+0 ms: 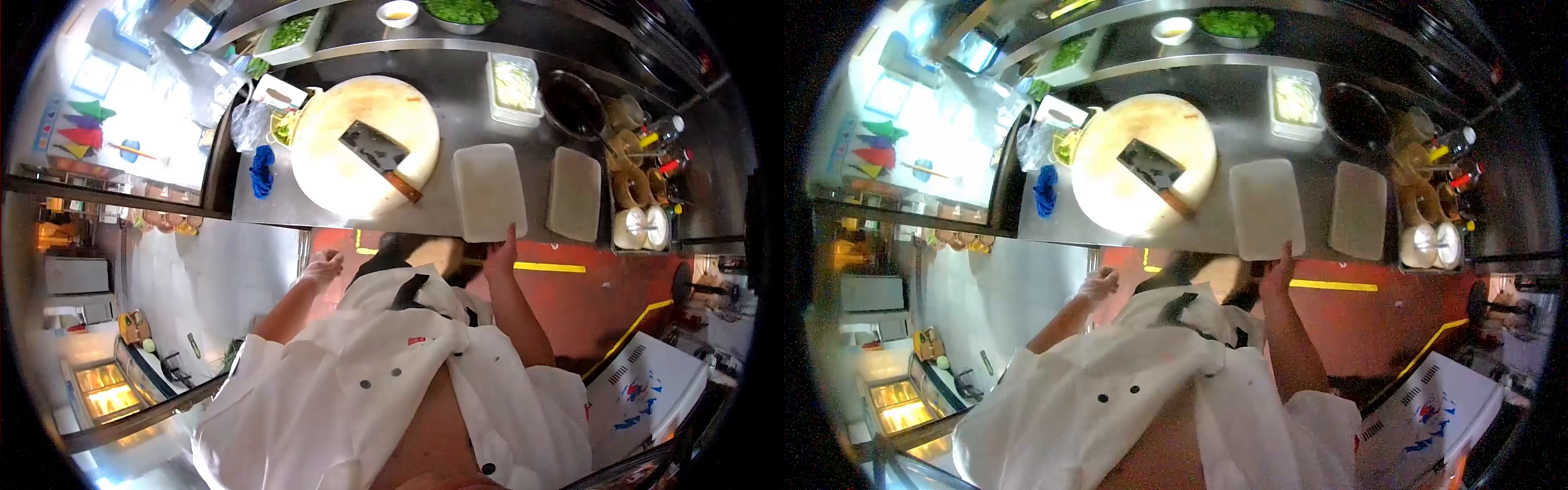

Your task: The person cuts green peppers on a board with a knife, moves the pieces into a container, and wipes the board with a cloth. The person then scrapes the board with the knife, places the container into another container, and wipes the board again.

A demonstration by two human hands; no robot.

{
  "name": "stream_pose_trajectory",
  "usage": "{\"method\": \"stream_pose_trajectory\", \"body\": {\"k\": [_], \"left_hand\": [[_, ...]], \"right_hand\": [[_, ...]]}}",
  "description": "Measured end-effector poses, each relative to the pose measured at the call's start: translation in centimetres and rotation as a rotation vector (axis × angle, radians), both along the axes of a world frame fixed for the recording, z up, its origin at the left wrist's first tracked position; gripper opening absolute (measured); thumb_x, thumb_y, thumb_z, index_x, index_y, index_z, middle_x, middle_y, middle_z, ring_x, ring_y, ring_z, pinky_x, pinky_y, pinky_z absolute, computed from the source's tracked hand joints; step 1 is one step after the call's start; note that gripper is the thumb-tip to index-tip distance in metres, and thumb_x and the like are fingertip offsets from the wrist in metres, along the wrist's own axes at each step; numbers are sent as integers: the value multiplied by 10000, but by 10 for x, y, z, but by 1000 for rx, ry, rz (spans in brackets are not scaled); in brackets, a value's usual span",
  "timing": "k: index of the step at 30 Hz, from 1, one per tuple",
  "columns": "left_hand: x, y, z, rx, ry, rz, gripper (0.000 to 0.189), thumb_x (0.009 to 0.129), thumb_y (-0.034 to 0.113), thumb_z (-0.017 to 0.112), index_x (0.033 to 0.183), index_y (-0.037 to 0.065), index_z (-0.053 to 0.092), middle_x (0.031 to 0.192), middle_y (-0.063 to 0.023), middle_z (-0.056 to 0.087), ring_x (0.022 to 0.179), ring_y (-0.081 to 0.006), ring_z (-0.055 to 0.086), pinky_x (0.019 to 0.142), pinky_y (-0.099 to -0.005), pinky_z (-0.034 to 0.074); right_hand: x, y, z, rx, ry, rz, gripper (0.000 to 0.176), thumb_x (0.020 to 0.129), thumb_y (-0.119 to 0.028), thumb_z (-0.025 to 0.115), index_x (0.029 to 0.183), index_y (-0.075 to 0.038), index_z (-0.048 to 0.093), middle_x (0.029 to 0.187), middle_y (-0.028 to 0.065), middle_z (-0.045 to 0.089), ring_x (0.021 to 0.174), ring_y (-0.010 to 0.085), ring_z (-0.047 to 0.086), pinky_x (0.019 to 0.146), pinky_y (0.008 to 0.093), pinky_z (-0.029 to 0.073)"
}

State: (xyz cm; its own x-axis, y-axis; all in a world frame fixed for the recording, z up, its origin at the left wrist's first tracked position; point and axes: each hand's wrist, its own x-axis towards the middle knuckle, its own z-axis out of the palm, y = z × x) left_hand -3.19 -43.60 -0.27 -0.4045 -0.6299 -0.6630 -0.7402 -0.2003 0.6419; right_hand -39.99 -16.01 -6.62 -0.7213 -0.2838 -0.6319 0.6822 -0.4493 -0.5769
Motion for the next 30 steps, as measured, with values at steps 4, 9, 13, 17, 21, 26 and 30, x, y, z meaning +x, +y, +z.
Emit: {"method": "stream_pose_trajectory", "body": {"k": [4, 9, 13, 17, 21, 26, 30], "left_hand": [[55, -45, -20, 14, -163, -9, 412, 998, 338, 616, 1208, -14, 661, 918, -70, 693, 791, -131, 654, 700, -297, 534], [96, -136, -65, 71, -83, -120, 379, 1009, 330, 610, 1161, -11, 675, 840, -38, 662, 733, -128, 620, 706, -315, 526], [79, -210, -31, 24, 72, -119, 289, 1026, 294, 601, 1099, 27, 686, 888, -54, 680, 824, -151, 641, 786, -308, 527], [128, -343, -159, -1116, 110, -635, 378, 973, 286, 650, 1270, 54, 615, 1065, -175, 706, 967, -329, 680, 885, -417, 553], [60, -396, 9, -897, -427, -494, 728, 836, 278, 773, 1480, 130, 469, 1520, -205, 470, 1303, -379, 555, 1103, -456, 456], [47, -474, -47, -700, -379, -592, 876, 769, 272, 810, 1538, 152, 408, 1509, -225, 472, 1334, -418, 534, 1131, -441, 450], [43, -486, -81, -578, -275, -643, 621, 739, 182, 800, 1313, 130, 569, 1203, -203, 615, 1123, -417, 632, 973, -489, 518]], "right_hand": [[41, 15, -23, 591, 171, 129, 677, 944, -358, 757, 1458, -41, 450, 1427, 159, 505, 1294, 314, 505, 1103, 465, 410], [101, -59, 32, 988, 1011, 523, 580, 927, -192, 736, 1417, -28, 473, 1339, 224, 527, 1260, 388, 517, 1096, 499, 414], [95, -204, 59, 1139, 1623, 838, 550, 908, -90, 653, 1434, -69, 497, 1242, 220, 579, 1173, 426, 555, 1035, 544, 460], [86, -269, 41, 1419, 1755, 1167, 719, 856, -29, 647, 1534, -157, 448, 1257, 207, 561, 1137, 390, 586, 970, 503, 521], [83, -295, 56, 1624, 1512, 1449, 698, 891, -54, 607, 1556, -153, 420, 1283, 241, 549, 1132, 419, 585, 948, 503, 541], [84, -289, 44, 1673, 1559, 1447, 696, 930, -125, 620, 1568, -102, 342, 1316, 321, 561, 1141, 516, 607, 919, 612, 532], [96, -277, 92, 1524, 1275, 1392, 677, 966, -146, 592, 1584, -110, 320, 1396, 331, 535, 1215, 498, 590, 970, 600, 510]]}}
